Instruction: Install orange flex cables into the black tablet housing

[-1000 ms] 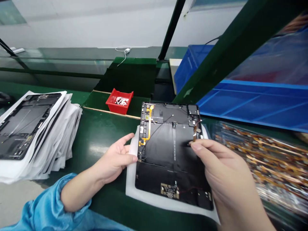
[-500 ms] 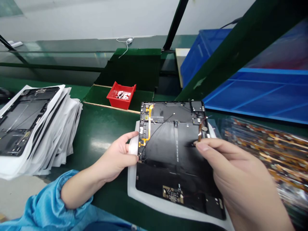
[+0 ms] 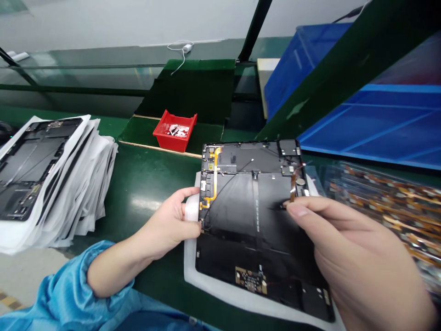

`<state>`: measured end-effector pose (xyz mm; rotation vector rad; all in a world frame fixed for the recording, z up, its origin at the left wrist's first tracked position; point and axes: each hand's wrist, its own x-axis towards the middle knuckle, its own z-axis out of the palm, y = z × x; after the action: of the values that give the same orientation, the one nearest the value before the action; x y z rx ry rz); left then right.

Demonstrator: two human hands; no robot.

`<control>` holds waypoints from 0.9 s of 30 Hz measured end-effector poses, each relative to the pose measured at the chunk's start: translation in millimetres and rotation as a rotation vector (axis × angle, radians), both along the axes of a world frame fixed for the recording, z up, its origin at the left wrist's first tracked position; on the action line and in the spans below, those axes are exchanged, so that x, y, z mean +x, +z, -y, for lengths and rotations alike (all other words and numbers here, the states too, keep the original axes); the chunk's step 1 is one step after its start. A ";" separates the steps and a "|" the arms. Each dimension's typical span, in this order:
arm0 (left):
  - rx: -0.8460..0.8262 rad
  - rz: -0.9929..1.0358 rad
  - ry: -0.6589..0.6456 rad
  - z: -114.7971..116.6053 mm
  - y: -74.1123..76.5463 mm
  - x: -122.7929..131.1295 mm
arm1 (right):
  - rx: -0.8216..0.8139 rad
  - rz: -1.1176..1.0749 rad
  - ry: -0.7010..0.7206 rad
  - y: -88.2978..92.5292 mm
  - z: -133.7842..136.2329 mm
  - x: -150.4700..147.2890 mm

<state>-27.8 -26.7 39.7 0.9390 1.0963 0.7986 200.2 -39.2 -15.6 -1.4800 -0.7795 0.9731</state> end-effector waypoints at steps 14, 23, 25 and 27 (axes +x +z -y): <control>-0.025 0.019 -0.005 0.7 2.1 -2.6 | 0.015 -0.001 0.010 -1.7 -2.2 1.8; 0.025 -0.047 -0.032 2.4 2.8 -4.4 | 0.034 -0.019 -0.026 3.6 0.8 -4.0; 0.040 -0.070 -0.041 3.0 2.2 -5.4 | 0.042 -0.016 -0.032 2.4 1.3 -4.2; 0.037 -0.077 -0.050 3.1 2.4 -5.8 | 0.041 -0.009 -0.032 0.4 2.0 -3.1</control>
<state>-33.6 -29.8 42.1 1.0317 1.1241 0.7490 197.1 -41.2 -15.2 -1.4480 -0.7624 0.9343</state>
